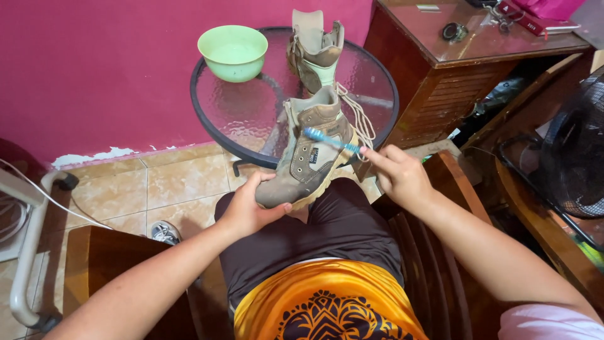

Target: Brushing a tan boot with a toothbrush to clean it.

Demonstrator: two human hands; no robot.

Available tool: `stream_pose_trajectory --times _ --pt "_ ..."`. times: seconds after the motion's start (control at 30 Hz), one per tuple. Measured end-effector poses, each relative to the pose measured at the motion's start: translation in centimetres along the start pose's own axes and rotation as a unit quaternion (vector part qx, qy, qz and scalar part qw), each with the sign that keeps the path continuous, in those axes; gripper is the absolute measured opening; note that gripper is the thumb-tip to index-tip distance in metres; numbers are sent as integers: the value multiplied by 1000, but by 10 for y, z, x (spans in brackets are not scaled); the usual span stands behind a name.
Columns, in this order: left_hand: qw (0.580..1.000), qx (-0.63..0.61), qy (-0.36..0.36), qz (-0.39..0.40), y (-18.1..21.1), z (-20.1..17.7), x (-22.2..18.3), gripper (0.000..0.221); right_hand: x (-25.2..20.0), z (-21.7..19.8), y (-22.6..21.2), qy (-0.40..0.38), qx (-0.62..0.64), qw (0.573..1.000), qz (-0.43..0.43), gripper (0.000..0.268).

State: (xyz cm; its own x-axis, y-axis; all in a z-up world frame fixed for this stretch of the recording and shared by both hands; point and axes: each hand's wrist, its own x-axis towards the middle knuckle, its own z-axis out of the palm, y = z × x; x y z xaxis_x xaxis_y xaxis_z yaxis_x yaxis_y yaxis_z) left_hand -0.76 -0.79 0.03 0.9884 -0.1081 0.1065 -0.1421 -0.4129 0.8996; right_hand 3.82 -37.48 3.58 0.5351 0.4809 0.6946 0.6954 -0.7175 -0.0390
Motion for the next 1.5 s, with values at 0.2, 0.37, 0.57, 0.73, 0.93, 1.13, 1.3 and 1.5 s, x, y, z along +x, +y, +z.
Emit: stream_pose_trajectory --times 0.2,0.37,0.57,0.73,0.93,1.13,1.3,1.5 --pt "1000 6 3 -3 0 1 0 77 0 22 -9 2 43 999 31 51" --pt "1000 -3 0 -8 8 -4 3 77 1 26 4 2 50 998 22 48" --pt "1000 -14 -5 -18 5 -4 4 77 -6 34 1 18 118 992 28 51" --pt "1000 -22 -6 -21 2 -7 11 76 2 36 18 66 163 983 53 46" --pt "999 -27 -11 -39 -1 -8 11 73 9 20 15 63 206 964 158 42" --pt "999 -20 -14 -43 3 -9 10 76 10 21 7 75 210 967 126 37" --pt "998 -11 -27 -54 11 -13 9 76 7 21 27 26 212 949 230 37" --pt "999 -11 -26 -36 2 -11 13 74 14 -2 -1 37 206 953 220 33"
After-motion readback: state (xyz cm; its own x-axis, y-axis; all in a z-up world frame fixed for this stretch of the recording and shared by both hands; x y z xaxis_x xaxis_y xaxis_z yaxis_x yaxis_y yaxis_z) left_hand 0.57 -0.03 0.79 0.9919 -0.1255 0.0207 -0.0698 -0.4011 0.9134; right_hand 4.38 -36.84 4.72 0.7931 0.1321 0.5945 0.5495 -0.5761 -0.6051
